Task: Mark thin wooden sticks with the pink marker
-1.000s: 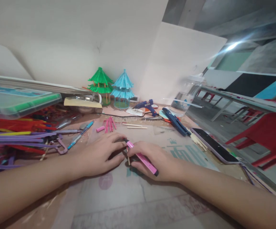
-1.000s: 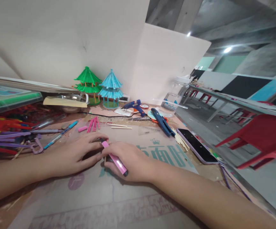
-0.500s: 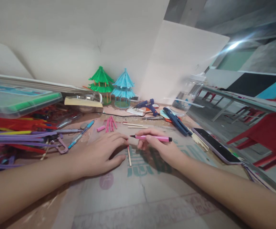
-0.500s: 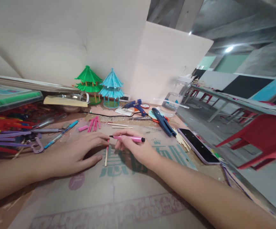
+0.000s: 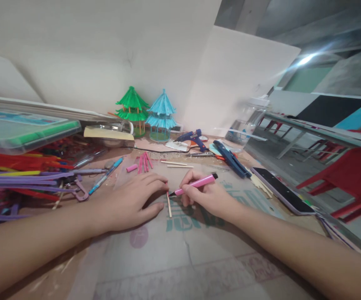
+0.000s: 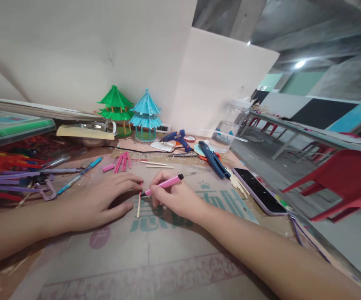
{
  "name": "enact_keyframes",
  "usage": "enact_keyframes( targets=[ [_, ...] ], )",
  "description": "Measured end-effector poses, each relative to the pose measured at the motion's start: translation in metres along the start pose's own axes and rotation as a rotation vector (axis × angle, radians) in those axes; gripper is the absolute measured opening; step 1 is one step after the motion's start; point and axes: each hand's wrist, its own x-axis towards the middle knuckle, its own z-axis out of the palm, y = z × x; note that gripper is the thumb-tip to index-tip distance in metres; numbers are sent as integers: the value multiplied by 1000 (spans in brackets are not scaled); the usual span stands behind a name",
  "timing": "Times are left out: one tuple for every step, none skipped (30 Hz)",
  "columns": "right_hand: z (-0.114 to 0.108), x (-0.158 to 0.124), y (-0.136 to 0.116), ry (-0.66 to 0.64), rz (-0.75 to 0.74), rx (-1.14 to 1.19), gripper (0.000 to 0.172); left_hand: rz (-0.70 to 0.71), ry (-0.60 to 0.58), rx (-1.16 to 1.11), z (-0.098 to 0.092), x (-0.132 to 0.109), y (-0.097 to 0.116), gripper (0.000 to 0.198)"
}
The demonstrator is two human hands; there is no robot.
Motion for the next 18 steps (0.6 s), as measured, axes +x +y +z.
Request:
enact_keyframes(
  targets=[
    [0, 0, 0, -3, 2, -6, 16, -5, 5, 3, 0, 0, 0, 31],
    [0, 0, 0, -5, 2, -8, 16, -7, 10, 3, 1, -1, 0, 30],
    [0, 0, 0, -7, -1, -8, 16, -7, 13, 1, 1, -1, -1, 30],
    [0, 0, 0, -8, -2, -9, 15, -5, 12, -2, 1, -1, -1, 30],
    [0, 0, 1, -9, -2, -11, 15, -2, 8, -6, 1, 0, -1, 31],
    [-1, 0, 1, -14, 2, -13, 15, 2, 7, -10, 1, 0, -1, 31],
    [-1, 0, 1, -21, 10, -15, 15, 3, 6, -12, 1, 0, -1, 31],
    [-1, 0, 1, -30, 19, -17, 15, 3, 8, -14, 1, 0, -1, 31],
    [-2, -1, 1, -39, 30, -17, 16, 1, 12, -17, 1, 0, -1, 31],
    [-2, -1, 1, -49, 39, -15, 16, 2, 15, -20, 2, 0, -1, 30],
    [-2, -1, 1, -54, 47, -10, 16, 2, 16, -22, 2, 0, -1, 30],
    [-2, -1, 1, -53, 50, -5, 16, 2, 15, -22, 2, 0, -1, 30],
    [-1, -2, 1, -44, 49, -1, 16, 3, 12, -22, 2, -1, -1, 30],
    [-1, -2, 0, -33, 45, 1, 15, 3, 9, -21, 2, -1, -2, 31],
    [-1, -2, 0, -21, 38, 0, 14, 3, 8, -20, 3, -1, -2, 31],
    [0, -2, 0, -8, 30, -2, 14, 2, 8, -19, 3, -1, -2, 31],
    [0, -2, 0, -2, 25, -4, 14, 2, 8, -21, 3, -1, -2, 31],
    [0, -2, 0, -5, 25, -2, 14, 4, 6, -23, 2, -1, -2, 31]
  ],
)
